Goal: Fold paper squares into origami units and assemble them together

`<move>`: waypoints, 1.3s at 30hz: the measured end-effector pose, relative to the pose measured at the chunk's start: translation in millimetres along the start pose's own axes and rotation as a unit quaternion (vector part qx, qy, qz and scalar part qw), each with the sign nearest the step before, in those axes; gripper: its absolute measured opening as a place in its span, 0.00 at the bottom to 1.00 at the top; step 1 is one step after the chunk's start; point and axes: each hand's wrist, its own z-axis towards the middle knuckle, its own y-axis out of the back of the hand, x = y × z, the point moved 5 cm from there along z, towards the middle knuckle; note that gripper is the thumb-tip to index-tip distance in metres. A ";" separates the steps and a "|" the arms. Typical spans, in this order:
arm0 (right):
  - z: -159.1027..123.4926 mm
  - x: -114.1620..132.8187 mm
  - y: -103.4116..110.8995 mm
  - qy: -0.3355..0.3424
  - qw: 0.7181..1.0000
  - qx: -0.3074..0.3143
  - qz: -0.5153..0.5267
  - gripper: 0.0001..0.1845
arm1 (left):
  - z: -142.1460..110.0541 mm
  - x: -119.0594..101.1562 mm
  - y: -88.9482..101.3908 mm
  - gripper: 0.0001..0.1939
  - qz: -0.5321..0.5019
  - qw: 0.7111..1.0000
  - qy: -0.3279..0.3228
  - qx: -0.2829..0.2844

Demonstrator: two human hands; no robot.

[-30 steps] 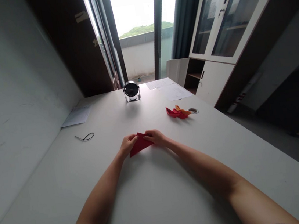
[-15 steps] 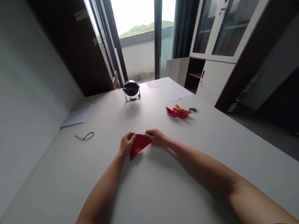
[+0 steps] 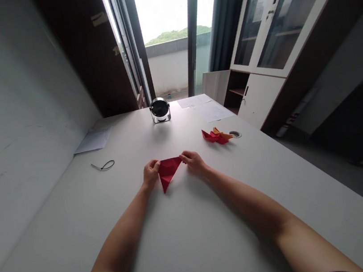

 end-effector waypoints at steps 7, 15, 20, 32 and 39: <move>2.9 -3.5 6.5 -0.007 0.996 -0.048 0.076 0.20 | 2.3 3.3 -2.9 0.14 0.009 0.999 -0.012 0.044; 0.8 4.9 -2.2 -0.065 0.977 0.010 0.201 0.23 | 7.6 9.0 6.8 0.14 -0.029 0.999 -0.004 -0.031; -10.3 19.5 -24.8 -0.083 0.972 0.121 0.181 0.26 | 11.2 15.0 10.8 0.17 -0.109 0.991 0.031 -0.069; -14.8 21.8 -30.1 -0.058 0.983 0.090 0.146 0.28 | 3.3 7.7 -6.5 0.22 -0.147 0.987 0.057 0.027; -13.5 30.9 -23.9 -0.038 0.984 0.108 0.138 0.27 | 0.6 2.7 -16.1 0.17 -0.066 0.993 0.009 0.094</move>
